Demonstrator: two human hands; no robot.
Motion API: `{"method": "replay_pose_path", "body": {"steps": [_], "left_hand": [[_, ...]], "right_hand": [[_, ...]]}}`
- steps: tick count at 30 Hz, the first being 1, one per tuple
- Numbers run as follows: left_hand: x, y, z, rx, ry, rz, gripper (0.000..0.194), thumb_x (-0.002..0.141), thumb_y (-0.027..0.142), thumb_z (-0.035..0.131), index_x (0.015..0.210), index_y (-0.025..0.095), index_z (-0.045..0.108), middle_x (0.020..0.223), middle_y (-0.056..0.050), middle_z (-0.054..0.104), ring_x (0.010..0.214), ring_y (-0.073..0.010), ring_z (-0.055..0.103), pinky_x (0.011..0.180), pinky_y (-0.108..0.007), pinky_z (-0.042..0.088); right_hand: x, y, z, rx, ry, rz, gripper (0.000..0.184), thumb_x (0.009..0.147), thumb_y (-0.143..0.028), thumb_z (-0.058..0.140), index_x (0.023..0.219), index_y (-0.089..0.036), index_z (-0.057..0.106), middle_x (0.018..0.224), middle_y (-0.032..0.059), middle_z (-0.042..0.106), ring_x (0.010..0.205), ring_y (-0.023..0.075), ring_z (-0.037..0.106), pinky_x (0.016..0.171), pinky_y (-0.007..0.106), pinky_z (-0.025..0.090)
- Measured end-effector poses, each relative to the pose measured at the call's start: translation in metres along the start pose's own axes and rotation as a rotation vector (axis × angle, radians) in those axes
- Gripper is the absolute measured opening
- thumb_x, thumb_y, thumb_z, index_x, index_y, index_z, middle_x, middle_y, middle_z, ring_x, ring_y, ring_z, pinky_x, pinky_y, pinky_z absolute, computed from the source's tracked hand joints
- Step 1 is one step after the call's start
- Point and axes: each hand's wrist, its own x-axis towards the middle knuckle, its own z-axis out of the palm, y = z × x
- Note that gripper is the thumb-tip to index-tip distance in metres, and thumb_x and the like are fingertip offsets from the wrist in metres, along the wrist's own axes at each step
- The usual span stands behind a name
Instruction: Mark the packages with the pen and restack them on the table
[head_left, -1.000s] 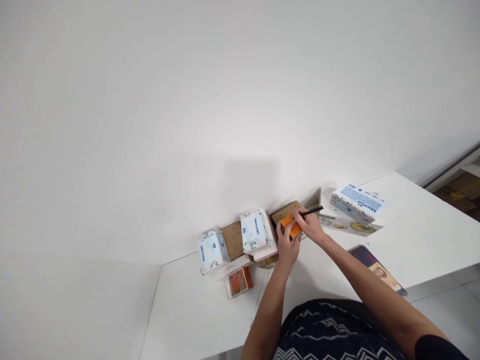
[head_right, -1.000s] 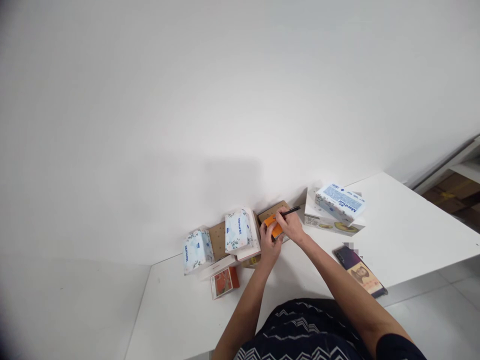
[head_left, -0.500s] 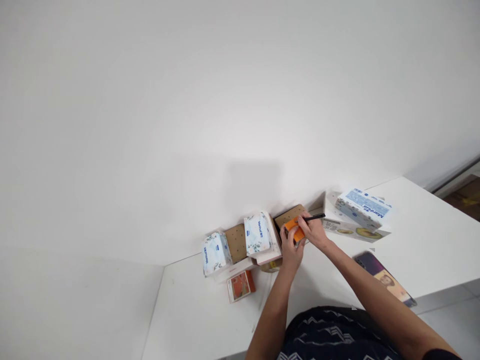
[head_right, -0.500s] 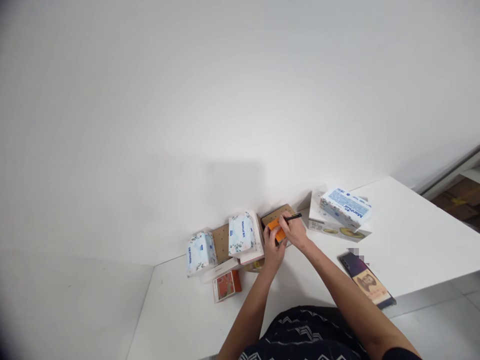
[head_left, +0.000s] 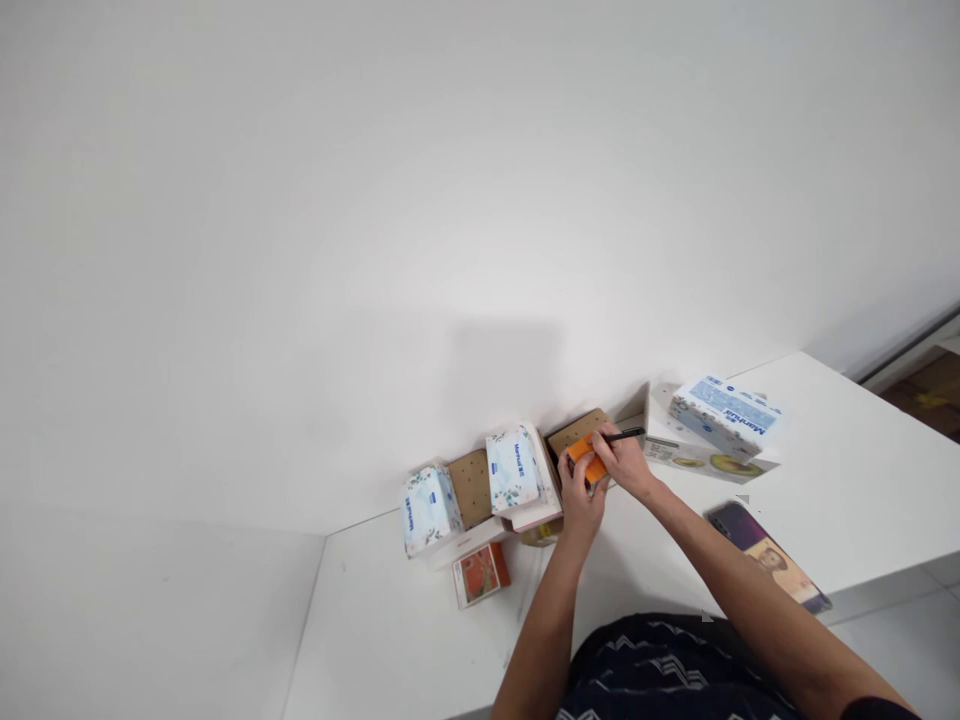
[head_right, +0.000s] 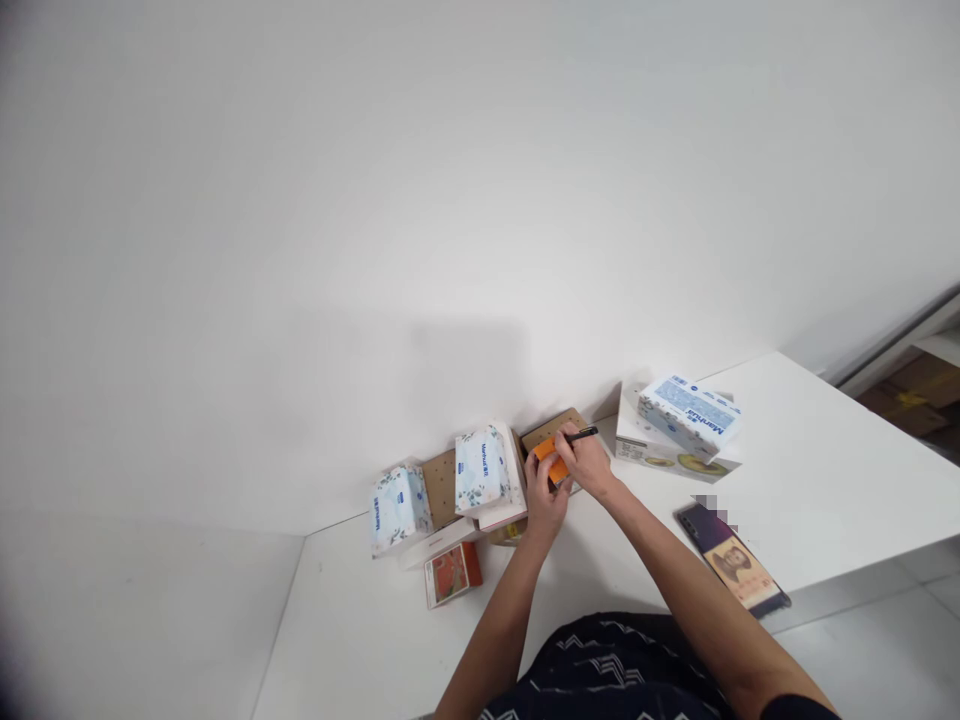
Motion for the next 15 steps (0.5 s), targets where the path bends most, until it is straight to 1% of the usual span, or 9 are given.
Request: {"method": "replay_pose_path", "body": {"steps": [4,8,10,12,14,15], "left_hand": [[0.0,-0.001,0.0,-0.002,0.007,0.009,0.037,0.085,0.032,0.06,0.121,0.022,0.057,0.136,-0.013,0.042,0.127,-0.0266,0.046,0.105,-0.043,0.041],[-0.001,-0.002,0.0,-0.003,-0.011,-0.002,0.04,0.083,0.028,0.061,0.122,0.021,0.056,0.137,-0.014,0.04,0.13,-0.0275,0.043,0.107,-0.044,0.038],[-0.002,-0.002,0.001,-0.009,-0.023,-0.01,0.041,0.083,0.027,0.062,0.123,0.022,0.056,0.137,-0.014,0.039,0.131,-0.027,0.042,0.108,-0.044,0.037],[-0.002,-0.003,0.001,-0.015,-0.028,-0.012,0.042,0.082,0.028,0.063,0.124,0.022,0.055,0.137,-0.014,0.039,0.131,-0.0268,0.042,0.108,-0.044,0.037],[-0.002,-0.005,0.002,-0.022,-0.015,-0.007,0.042,0.082,0.028,0.063,0.123,0.022,0.055,0.136,-0.013,0.039,0.132,-0.0271,0.041,0.108,-0.044,0.037],[-0.002,-0.005,0.002,-0.029,-0.009,0.0,0.042,0.082,0.028,0.063,0.123,0.022,0.055,0.136,-0.013,0.038,0.132,-0.0271,0.04,0.108,-0.044,0.037]], "right_hand": [[0.0,-0.003,0.0,0.097,0.048,0.061,0.027,0.082,-0.044,0.053,0.067,-0.023,0.051,0.063,-0.0009,0.056,0.061,0.0163,0.053,0.06,0.028,0.042],[-0.007,-0.009,-0.007,0.227,0.18,0.175,0.033,0.087,-0.051,0.042,0.069,-0.023,0.045,0.054,-0.0038,0.052,0.047,0.0134,0.047,0.047,0.025,0.039],[-0.015,-0.011,-0.017,0.28,0.25,0.22,0.033,0.088,-0.052,0.038,0.07,-0.024,0.042,0.051,-0.0051,0.049,0.043,0.0125,0.044,0.042,0.024,0.035],[-0.029,-0.008,-0.032,0.311,0.301,0.249,0.033,0.088,-0.05,0.038,0.069,-0.024,0.043,0.048,-0.0056,0.045,0.042,0.0121,0.041,0.041,0.023,0.033],[-0.05,0.004,-0.048,0.276,0.299,0.292,0.033,0.088,-0.048,0.039,0.069,-0.022,0.047,0.047,-0.0051,0.045,0.043,0.0122,0.042,0.042,0.024,0.034],[-0.062,0.013,-0.056,0.214,0.258,0.328,0.034,0.088,-0.047,0.039,0.07,-0.021,0.051,0.049,-0.0041,0.047,0.045,0.0125,0.044,0.044,0.024,0.036]]}}
